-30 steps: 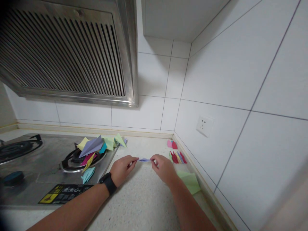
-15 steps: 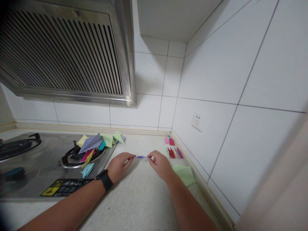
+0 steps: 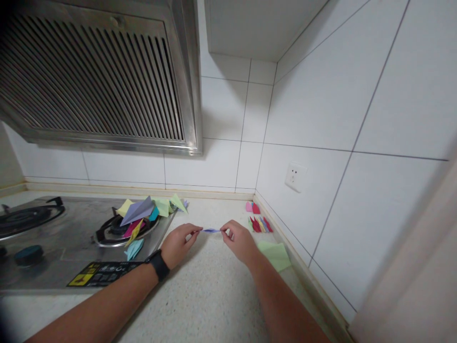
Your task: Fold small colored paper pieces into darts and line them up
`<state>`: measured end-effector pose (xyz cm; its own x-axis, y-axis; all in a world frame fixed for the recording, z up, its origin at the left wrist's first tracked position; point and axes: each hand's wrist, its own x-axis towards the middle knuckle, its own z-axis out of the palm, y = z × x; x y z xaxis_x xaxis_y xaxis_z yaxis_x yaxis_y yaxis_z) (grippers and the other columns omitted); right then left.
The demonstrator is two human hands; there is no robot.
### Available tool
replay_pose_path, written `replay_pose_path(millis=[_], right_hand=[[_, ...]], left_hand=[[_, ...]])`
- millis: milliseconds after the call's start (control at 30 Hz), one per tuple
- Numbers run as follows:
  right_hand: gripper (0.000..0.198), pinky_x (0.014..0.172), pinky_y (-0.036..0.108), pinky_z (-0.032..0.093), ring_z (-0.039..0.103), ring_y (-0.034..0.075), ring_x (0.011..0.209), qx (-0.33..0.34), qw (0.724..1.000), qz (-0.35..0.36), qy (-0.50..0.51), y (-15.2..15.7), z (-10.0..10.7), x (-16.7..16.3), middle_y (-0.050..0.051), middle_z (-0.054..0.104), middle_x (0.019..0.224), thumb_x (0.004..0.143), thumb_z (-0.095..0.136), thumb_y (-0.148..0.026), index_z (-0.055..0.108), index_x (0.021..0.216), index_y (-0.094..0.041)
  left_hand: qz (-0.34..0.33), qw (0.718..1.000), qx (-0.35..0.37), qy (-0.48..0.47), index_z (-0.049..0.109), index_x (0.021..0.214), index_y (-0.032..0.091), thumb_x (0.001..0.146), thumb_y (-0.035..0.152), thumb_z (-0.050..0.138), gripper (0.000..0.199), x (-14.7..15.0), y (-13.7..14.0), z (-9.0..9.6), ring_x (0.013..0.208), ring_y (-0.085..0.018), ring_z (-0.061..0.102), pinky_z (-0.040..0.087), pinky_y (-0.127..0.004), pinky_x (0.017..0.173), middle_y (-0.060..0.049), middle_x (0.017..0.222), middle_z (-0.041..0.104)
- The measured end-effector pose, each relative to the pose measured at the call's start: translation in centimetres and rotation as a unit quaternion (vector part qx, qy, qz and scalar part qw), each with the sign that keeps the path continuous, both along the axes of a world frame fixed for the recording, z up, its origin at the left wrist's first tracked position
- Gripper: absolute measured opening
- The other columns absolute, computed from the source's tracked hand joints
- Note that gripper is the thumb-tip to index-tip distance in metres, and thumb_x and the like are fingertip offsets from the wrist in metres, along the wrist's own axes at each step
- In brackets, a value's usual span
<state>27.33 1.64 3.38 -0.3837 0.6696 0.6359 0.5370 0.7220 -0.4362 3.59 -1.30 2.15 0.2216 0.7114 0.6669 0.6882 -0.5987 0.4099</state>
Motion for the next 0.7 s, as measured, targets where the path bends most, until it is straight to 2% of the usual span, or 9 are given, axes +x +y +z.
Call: replay_pose_path(millis=[133,400,467,567,700], right_hand=[[0.011,0.059,0.025,0.043,0.054,0.012,0.060,0.006,1.000,-0.004,-0.003,0.06,0.12,0.08,0.001,0.061,0.081,0.084,0.054,-0.016,0.063,0.089,-0.020],[0.012,0.059,0.025,0.044,0.054,0.012,0.061,0.018,1.000,0.007,0.004,-0.22,0.76,0.05,0.003,0.062,0.083,0.083,0.054,-0.015,0.063,0.088,-0.020],[0.012,0.058,0.024,0.044,0.054,0.012,0.059,0.007,1.000,0.000,0.005,-0.23,0.59,-0.03,0.002,0.063,0.080,0.082,0.054,-0.016,0.063,0.090,-0.020],[0.021,0.057,0.024,0.044,0.054,0.012,0.057,-0.015,1.000,-0.016,0.010,-0.30,0.25,-0.17,0.000,0.064,0.077,0.083,0.053,-0.017,0.060,0.102,-0.022],[0.025,0.063,0.024,0.045,0.057,0.013,0.063,-0.004,1.000,-0.015,-0.019,-0.60,0.29,-0.31,0.001,0.065,0.084,0.082,0.053,-0.014,0.058,0.105,-0.023]], left_hand=[[0.008,1.000,-0.001,-0.008,0.069,0.101,0.023,0.089,0.019,0.050,0.023,0.03,0.10,-0.02,0.088,-0.018,0.063,0.048,-0.032,0.084,-0.004,0.095,0.071],[-0.019,1.000,0.005,-0.014,0.070,0.099,0.023,0.089,0.020,0.050,0.023,-0.10,-0.06,0.41,0.091,-0.019,0.062,0.047,-0.033,0.086,-0.005,0.096,0.071],[-0.015,0.999,-0.016,-0.031,0.068,0.102,0.023,0.090,0.023,0.048,0.023,-0.01,-0.12,0.32,0.087,-0.018,0.063,0.048,-0.031,0.082,-0.005,0.096,0.070],[-0.012,0.994,-0.071,-0.086,0.061,0.112,0.022,0.092,0.025,0.044,0.027,0.25,-0.15,0.01,0.072,-0.014,0.063,0.049,-0.027,0.070,-0.005,0.094,0.068],[-0.034,0.978,-0.129,-0.162,0.050,0.120,0.021,0.093,0.028,0.040,0.030,0.58,-0.02,-0.39,0.063,-0.011,0.060,0.047,-0.023,0.059,-0.002,0.088,0.063]])
